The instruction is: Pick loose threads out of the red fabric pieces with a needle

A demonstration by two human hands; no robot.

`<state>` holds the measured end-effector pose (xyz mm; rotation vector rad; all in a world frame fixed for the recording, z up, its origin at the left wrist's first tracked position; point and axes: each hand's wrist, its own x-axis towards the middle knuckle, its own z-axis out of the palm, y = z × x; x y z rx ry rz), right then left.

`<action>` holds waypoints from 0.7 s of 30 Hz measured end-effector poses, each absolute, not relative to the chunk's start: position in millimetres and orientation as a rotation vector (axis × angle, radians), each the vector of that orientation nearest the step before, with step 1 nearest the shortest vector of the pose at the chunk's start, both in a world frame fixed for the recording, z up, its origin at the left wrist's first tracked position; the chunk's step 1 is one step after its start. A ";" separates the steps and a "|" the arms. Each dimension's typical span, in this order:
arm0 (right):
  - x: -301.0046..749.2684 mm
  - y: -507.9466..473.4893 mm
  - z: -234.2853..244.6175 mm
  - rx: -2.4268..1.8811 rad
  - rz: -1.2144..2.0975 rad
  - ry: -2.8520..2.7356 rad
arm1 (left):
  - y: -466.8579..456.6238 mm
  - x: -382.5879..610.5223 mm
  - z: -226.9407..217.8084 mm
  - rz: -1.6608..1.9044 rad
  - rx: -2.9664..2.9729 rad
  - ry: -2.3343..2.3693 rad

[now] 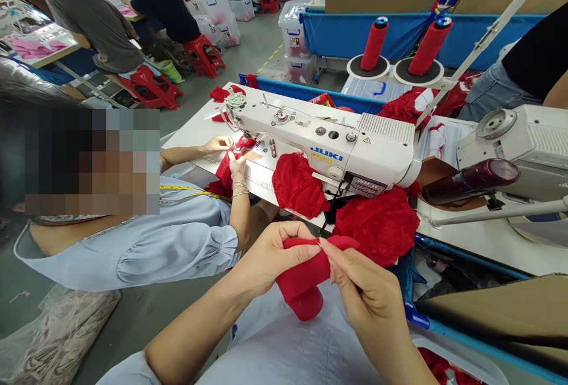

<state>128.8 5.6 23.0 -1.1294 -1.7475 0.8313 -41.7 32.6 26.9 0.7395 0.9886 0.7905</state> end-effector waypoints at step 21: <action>125.6 -0.8 7.1 -1.185 1.353 -1.175 | 34.1 -42.5 27.9 0.781 0.719 0.958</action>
